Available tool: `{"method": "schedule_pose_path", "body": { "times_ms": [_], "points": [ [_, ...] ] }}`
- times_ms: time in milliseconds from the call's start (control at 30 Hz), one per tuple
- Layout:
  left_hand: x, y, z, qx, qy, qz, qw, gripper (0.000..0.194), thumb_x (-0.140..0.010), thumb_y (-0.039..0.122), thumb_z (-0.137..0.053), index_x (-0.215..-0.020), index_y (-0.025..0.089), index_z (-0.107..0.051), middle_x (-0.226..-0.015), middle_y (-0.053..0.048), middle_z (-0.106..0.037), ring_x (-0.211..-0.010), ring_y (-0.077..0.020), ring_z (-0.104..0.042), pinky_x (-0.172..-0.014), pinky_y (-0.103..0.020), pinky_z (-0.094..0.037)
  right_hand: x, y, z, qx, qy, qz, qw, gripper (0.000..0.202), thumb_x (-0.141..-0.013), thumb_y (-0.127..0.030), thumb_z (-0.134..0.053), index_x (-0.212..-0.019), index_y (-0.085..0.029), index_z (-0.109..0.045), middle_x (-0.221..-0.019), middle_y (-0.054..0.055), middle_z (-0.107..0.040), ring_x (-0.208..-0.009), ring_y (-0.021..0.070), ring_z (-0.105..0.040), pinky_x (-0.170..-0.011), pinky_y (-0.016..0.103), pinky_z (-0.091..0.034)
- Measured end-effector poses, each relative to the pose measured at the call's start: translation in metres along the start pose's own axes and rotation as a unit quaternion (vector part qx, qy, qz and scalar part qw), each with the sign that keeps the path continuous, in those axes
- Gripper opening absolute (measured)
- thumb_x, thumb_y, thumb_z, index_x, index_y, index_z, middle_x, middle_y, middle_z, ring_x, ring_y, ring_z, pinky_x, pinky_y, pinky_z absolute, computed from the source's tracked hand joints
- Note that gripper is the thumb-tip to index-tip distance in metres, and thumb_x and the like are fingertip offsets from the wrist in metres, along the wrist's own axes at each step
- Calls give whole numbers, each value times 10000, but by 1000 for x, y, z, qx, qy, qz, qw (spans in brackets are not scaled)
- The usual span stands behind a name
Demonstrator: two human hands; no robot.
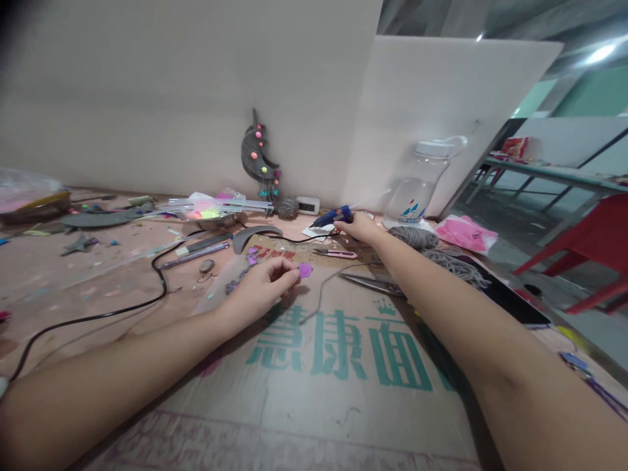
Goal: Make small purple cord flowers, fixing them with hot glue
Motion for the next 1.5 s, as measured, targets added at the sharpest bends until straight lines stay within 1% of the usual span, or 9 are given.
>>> {"method": "schedule_pose_path", "body": {
  "times_ms": [200,367,533,633,800,1033,1133,1233,1500],
  "points": [
    [-2,-2,2,-15,7,-8,1000,217,-850,388,-563,-783,181,-574,-623,28,-575,-574,-119,-536,-573,-225,-404,24,-2,22,17,33,13,999,445,-794,-442,-676,-1105,-123,-665,-993,134,-732,-884,242,-660,-786,296,-476],
    [-4,-3,3,-9,12,-22,1000,209,-847,379,-562,-787,181,-583,-659,23,-598,-579,-114,-537,-569,-220,-405,89,-28,51,-28,116,87,989,349,-874,-373,-571,-1119,-144,-666,-1078,122,-711,-921,224,-654,-836,327,-490],
    [-3,1,5,-23,17,-38,999,235,-848,403,-555,-798,177,-596,-668,13,-611,-580,-123,-536,-578,-231,-408,173,-95,19,-43,-72,307,948,305,-858,-377,-623,-1119,-230,-685,-1080,84,-680,-914,201,-632,-818,327,-504],
    [-2,4,6,-33,18,-44,998,232,-850,398,-550,-806,177,-600,-664,13,-601,-584,-126,-534,-588,-235,-412,200,-105,-5,-48,-153,331,930,424,-869,-356,-630,-1280,-264,-583,-1111,79,-633,-924,190,-617,-829,321,-500],
    [-1,3,5,-31,21,-28,999,215,-847,385,-550,-804,178,-592,-617,23,-581,-579,-132,-537,-603,-242,-425,201,-99,-24,-58,-142,299,942,126,-933,-268,-511,-886,-208,-612,-1036,64,-597,-856,162,-596,-795,307,-480],
    [-1,3,3,-24,12,-29,999,223,-851,392,-551,-793,179,-581,-653,16,-596,-579,-125,-541,-598,-237,-425,198,-95,2,-184,-59,226,955,96,-961,-216,-379,-885,-225,-436,-698,-16,-562,-596,119,-517,-585,251,-435],
    [-1,4,4,-26,10,-30,999,226,-850,393,-556,-793,175,-580,-667,12,-598,-585,-125,-543,-596,-237,-425,192,-101,7,-265,-49,213,939,62,-940,-248,-452,-992,-221,-472,-737,-8,-617,-631,123,-581,-614,260,-479],
    [-1,5,4,-25,12,-38,999,225,-853,386,-555,-787,173,-579,-676,12,-597,-587,-121,-538,-597,-235,-422,182,-96,5,-351,-29,155,923,202,-892,-296,-549,-1070,-208,-516,-828,34,-702,-689,148,-659,-669,299,-531],
    [2,9,3,-28,9,-32,999,215,-863,371,-549,-781,176,-582,-625,22,-582,-574,-121,-525,-596,-241,-412,172,-77,-18,-408,-53,58,910,206,-820,-382,-635,-780,-189,-574,-630,-23,-631,-532,96,-573,-540,230,-481]
  ]
}}
Point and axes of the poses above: each hand's wrist, its own x-axis away from the middle knuckle, its own z-axis out of the back of the hand, y = z × x, the point moved 10 cm from there along -x, towards the middle knuckle
